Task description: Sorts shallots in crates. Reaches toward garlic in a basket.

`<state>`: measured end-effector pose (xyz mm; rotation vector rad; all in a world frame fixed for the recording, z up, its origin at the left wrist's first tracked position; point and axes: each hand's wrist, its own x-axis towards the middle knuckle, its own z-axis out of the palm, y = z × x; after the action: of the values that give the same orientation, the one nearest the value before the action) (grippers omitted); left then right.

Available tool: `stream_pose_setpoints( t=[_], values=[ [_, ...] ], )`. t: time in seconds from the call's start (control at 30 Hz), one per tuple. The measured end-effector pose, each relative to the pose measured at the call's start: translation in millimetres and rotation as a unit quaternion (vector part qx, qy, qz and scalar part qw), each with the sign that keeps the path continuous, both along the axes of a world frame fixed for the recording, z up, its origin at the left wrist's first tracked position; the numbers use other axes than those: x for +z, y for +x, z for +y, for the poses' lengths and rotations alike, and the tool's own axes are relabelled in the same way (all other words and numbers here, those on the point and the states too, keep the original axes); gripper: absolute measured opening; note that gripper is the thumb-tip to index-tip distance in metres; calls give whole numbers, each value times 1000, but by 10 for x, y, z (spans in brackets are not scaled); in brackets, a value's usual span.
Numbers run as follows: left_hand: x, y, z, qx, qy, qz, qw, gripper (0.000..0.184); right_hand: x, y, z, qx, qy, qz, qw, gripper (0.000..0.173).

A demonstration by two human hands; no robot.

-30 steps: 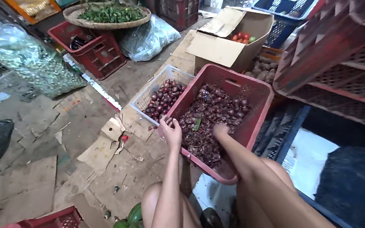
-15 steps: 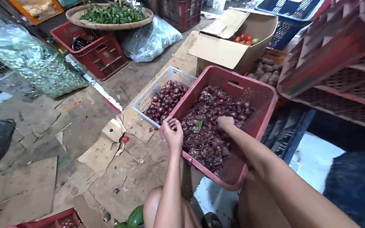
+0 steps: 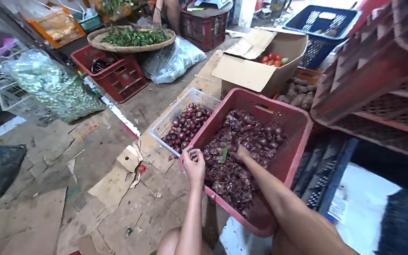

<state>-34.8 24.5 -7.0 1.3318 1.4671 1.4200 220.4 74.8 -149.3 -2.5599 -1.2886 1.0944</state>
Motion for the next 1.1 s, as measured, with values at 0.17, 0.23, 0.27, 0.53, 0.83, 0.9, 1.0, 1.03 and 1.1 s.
stream_pose_setpoints(
  t=[0.17,0.23,0.27,0.53,0.83,0.9,1.0,1.03,1.1],
  values=[
    [-23,-18,44,-33,15,58,998,27,560,-166,11,-14,53,-48,997,73],
    [-74,-24,63,-70,32,102,992,21,963,-173,-40,14,78,-50,996,69],
    [-86,-36,47,-100,39,111,988,21,1149,-200,-121,25,104,-31,994,67],
    [61,198,-198,-346,81,-22,935,57,2142,-851,-1083,-7,130,198,972,58],
    [139,340,-395,-263,-44,-153,951,35,2227,-690,-1103,24,148,272,950,49],
    [142,348,-429,-231,-71,-204,949,33,2193,-721,-1110,18,136,301,944,49],
    [194,316,-429,-174,-62,-220,958,26,2188,-783,-1108,23,154,342,927,49],
    [200,296,-417,-155,-42,-204,966,22,2190,-803,-1109,32,155,351,923,50],
    [213,264,-407,-133,17,-134,982,16,2170,-847,-1119,50,156,361,918,51]
  ],
)
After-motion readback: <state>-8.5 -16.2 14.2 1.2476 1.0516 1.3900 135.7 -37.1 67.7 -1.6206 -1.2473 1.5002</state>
